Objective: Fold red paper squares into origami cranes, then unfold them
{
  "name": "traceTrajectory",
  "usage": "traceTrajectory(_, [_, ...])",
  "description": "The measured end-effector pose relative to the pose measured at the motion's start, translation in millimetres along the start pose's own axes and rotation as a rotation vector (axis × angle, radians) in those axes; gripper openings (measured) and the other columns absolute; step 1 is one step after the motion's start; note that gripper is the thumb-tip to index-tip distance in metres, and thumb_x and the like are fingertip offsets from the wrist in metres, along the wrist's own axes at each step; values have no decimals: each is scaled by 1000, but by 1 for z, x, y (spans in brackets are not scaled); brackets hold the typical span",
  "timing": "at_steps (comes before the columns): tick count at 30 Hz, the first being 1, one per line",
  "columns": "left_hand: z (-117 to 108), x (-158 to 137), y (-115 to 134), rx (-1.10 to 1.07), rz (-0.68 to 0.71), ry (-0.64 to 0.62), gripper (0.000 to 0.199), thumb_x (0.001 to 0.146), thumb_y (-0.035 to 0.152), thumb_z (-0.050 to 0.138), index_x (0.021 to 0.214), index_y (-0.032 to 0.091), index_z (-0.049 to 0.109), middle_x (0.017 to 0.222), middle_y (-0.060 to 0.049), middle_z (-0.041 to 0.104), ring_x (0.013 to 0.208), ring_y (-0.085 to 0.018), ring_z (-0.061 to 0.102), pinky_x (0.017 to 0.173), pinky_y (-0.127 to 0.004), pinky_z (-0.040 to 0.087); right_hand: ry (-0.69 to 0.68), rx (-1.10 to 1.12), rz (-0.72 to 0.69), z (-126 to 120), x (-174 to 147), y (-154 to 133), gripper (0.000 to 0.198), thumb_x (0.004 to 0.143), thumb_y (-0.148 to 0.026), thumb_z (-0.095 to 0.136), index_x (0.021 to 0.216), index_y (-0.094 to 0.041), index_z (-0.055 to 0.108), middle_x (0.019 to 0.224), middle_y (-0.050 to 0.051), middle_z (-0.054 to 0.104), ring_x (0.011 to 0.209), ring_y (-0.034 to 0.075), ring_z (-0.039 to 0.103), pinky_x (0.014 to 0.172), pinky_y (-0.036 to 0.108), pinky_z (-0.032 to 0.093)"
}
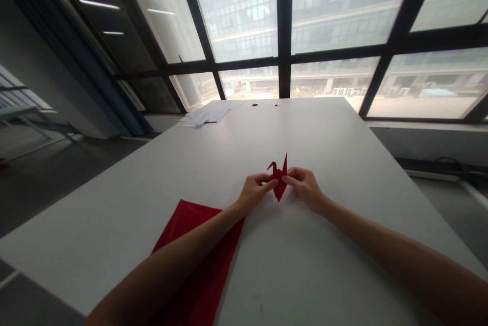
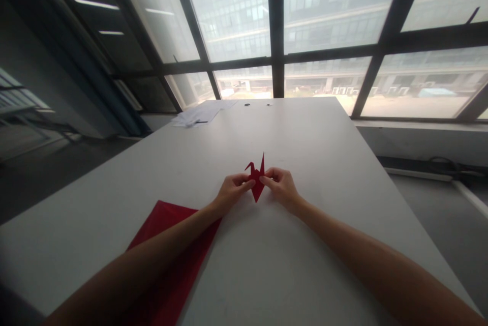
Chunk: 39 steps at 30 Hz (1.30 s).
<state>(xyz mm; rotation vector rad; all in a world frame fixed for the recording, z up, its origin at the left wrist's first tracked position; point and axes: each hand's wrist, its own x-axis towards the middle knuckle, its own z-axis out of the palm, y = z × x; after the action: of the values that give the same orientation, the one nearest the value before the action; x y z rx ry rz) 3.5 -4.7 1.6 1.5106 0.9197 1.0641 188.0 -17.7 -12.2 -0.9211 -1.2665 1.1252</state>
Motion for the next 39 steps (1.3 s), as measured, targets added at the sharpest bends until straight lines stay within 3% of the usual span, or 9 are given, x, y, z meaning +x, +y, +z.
traceTrajectory(6, [-2, -1, 0, -51, -58, 112, 31, 73, 45, 79, 74, 14, 76, 65, -2, 68, 58, -12, 54, 58, -24, 40, -111, -36, 34, 2, 1, -5, 31, 80, -48, 69, 90, -19, 72, 87, 5, 74, 76, 18, 63, 68, 29, 47])
traceTrajectory(9, [-3, 0, 1, -48, -67, 149, 31, 72, 45, 79, 71, 14, 76, 62, -1, 66, 56, -11, 50, 56, -24, 38, -135, -49, 48, 2, 1, -6, 31, 80, -48, 70, 88, -18, 73, 83, 5, 73, 74, 18, 63, 67, 29, 47])
traceTrajectory(16, [-1, 0, 0, -45, -50, 82, 32, 74, 45, 78, 81, 14, 78, 70, -4, 70, 60, -11, 51, 60, -24, 40, -96, -78, 35, -2, 0, 1, 29, 79, -44, 72, 70, -17, 68, 63, 0, 64, 57, 12, 50, 53, 25, 35])
traceTrajectory(24, [2, -3, 10, -49, -68, 84, 37, 68, 49, 80, 69, 13, 75, 61, -2, 66, 57, -11, 51, 56, -23, 39, -116, -80, 21, 0, 0, -5, 29, 82, -45, 68, 86, -17, 73, 77, 3, 71, 67, 15, 57, 61, 27, 41])
traceTrajectory(39, [1, -3, 6, -27, -15, 43, 31, 76, 43, 77, 74, 12, 78, 66, -4, 70, 60, -12, 54, 58, -22, 39, -83, -54, 48, -2, 0, -1, 24, 76, -40, 75, 79, -16, 73, 74, 3, 71, 66, 16, 58, 62, 27, 41])
